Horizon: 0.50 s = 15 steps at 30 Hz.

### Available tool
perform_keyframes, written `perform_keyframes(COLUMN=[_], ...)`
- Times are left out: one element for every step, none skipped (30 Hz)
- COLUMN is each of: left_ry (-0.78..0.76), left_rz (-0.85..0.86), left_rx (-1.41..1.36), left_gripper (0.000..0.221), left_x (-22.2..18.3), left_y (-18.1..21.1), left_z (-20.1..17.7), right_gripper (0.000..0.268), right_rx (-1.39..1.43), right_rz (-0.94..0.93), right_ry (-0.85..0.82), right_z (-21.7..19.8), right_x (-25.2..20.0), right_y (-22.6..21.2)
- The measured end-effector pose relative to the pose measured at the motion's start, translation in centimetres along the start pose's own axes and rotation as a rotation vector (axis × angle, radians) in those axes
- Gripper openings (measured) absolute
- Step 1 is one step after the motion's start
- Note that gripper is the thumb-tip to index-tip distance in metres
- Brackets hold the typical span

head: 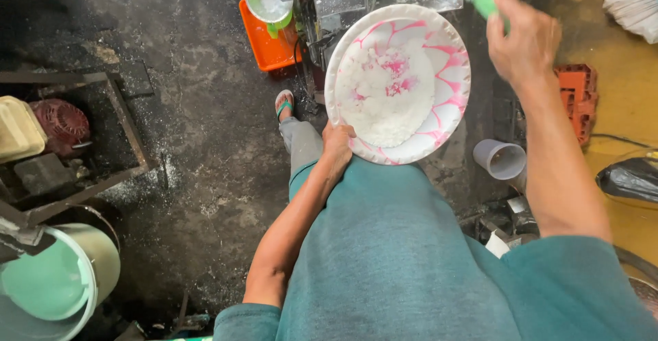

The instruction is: Scooping and stirring white powder in a bowl and feeding it into a processing machine.

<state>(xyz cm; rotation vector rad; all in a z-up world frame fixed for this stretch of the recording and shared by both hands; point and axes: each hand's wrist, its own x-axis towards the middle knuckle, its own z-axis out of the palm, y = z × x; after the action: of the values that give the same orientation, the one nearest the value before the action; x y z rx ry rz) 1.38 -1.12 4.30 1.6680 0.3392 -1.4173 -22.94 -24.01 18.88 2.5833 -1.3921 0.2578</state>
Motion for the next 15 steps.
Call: perform_keyframes(left_ry=[0.000,0.001,-0.005,0.001,0.005,0.005,0.001,0.000,0.003,0.001,0.000,-0.002,0.005,0.013,0.013], left_rz=[-0.012,-0.025,-0.025,0.089,0.203,0.202,0.202,0.203,0.202,0.204,0.206,0.207,0.232,0.258,0.259], left_rx=[0.026,0.053,0.058,-0.010,-0.078,-0.075,-0.082,-0.089,-0.084,-0.079,-0.074,-0.070,-0.061,-0.053,-0.048], left_gripper=[0.079,0.080,0.080,0.088,0.097,0.097,0.097,0.097,0.097,0.097,0.096,0.096,0.096,0.095,0.095], left_x=[-0.3,-0.8,0.3,1.4,2.5,1.8,1.0,0.3,0.5,0.5,0.6,1.0,1.4,1.9,3.0], left_y=[0.5,0.8,-0.8,-2.4,-4.1,-3.6,-3.1,-2.6,-2.7,-3.0,-3.3,-3.7,-4.2,-4.7,-5.4], left_z=[0.0,0.0,0.0,0.0,-0.1,0.1,0.3,0.4,0.6,0.6,0.7,0.9,1.2,1.3,1.2], right_gripper=[0.027,0.026,0.026,0.028,0.031,0.031,0.026,0.024,0.024,0.024,0.023,0.023,0.027,0.032,0.032], right_rx=[0.078,0.157,0.153,0.101,0.049,0.049,0.067,0.087,0.091,0.103,0.115,0.116,0.216,0.317,0.320], right_rz=[-0.006,-0.013,-0.007,0.057,0.121,0.124,0.235,0.345,0.347,0.431,0.514,0.518,0.613,0.706,0.710], right_ry=[-0.144,-0.290,-0.289,-0.363,-0.438,-0.439,-0.517,-0.595,-0.598,-0.595,-0.591,-0.591,-0.551,-0.509,-0.508], right_z=[-0.9,-1.8,-0.8,0.4,1.6,2.1,2.5,3.1,4.0,4.8,5.5,6.2,7.0,7.8,7.9], right_x=[-1.8,-3.7,-6.3,-8.8,-11.3,-12.9,-14.5,-16.0,-16.4,-17.1,-17.7,-17.4,-17.0,-16.7,-15.9], right_y=[-0.1,-0.2,-0.2,-0.4,-0.6,-1.3,-2.0,-2.8,-3.5,-4.3,-5.1,-5.7,-6.3,-7.0,-7.6])
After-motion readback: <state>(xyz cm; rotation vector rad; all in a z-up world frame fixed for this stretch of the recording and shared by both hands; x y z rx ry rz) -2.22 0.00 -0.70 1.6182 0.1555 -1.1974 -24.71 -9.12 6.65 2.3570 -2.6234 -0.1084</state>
